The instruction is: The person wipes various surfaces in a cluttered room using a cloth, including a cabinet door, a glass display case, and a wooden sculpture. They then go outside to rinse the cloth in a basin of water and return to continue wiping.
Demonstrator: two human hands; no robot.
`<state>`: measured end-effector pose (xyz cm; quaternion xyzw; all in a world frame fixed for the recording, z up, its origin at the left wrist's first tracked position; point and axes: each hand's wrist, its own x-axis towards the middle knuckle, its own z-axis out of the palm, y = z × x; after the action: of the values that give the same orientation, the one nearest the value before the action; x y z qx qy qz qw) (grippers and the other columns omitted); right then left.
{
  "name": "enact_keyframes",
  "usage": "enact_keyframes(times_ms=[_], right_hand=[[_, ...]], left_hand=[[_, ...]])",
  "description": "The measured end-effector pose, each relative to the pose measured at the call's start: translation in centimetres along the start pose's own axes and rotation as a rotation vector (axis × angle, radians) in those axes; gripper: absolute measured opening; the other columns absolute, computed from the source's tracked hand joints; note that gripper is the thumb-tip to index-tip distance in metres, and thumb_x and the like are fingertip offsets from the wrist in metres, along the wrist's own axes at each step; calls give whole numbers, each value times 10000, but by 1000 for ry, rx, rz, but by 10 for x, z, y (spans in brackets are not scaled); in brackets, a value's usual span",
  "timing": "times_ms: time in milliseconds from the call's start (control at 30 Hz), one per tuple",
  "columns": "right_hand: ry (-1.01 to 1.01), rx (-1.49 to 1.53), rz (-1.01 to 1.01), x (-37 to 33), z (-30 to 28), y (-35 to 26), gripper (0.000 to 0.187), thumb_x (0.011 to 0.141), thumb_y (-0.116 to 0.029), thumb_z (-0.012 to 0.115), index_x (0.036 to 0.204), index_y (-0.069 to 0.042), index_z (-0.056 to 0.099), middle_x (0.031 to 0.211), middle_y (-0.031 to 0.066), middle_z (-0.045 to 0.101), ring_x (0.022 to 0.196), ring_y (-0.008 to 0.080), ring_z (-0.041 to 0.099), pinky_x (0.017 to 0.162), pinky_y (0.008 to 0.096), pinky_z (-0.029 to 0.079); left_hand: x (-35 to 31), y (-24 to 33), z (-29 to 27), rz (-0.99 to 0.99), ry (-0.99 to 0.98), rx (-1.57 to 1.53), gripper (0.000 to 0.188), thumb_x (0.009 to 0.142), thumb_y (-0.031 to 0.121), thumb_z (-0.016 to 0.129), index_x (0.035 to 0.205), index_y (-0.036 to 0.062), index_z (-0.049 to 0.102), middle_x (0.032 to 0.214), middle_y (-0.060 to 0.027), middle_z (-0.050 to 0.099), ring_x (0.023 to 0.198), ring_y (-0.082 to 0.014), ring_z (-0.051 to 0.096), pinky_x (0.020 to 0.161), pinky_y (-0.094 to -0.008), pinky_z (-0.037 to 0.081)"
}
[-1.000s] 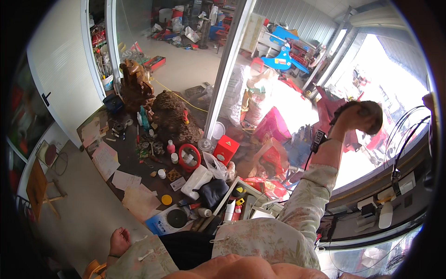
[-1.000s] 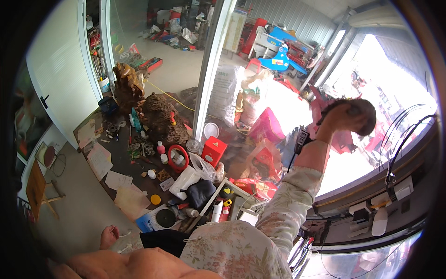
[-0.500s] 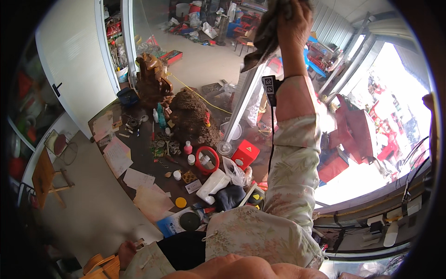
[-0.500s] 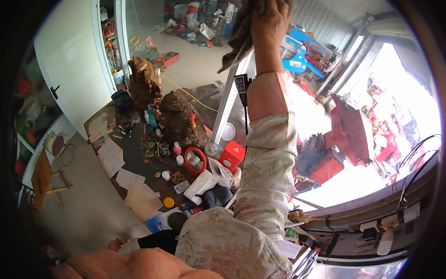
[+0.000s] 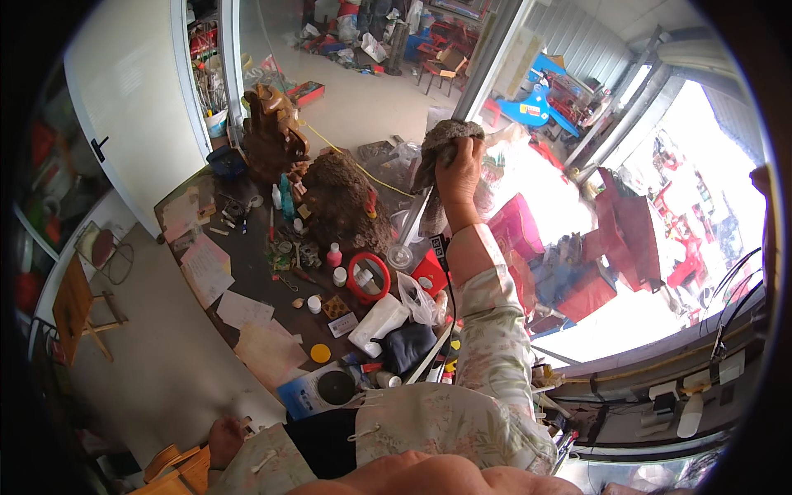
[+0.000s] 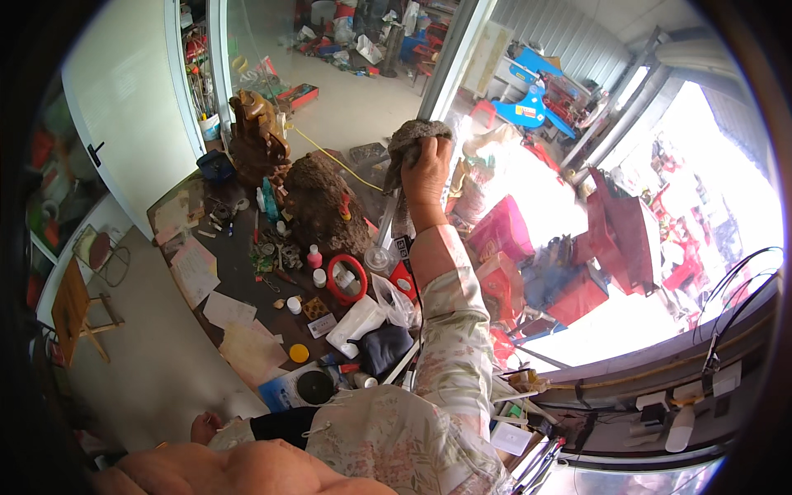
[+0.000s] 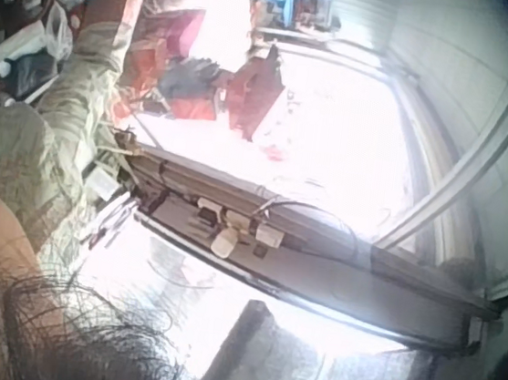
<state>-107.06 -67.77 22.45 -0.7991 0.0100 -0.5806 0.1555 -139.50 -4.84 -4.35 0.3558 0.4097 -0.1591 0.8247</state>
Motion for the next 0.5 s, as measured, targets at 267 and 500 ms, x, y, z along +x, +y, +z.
enact_keyframes(times_ms=[267,500], right_hand=[[351,-23,-92,170,-25,-42,201,715,-73,639,891,-51,543,972,190,533,939,422,533,815,471,450],[428,-48,18,197,-21,-46,258,726,-113,645,960,-54,554,1017,204,549,970,422,538,830,483,449]], left_hand=[[-3,-3,-4,6,-64,99,162,928,209,532,826,96,587,743,-17,605,705,-136,600,630,-270,523],[-16,-8,-20,31,36,165,213,945,229,507,826,70,583,734,-19,599,686,-144,592,640,-292,503]])
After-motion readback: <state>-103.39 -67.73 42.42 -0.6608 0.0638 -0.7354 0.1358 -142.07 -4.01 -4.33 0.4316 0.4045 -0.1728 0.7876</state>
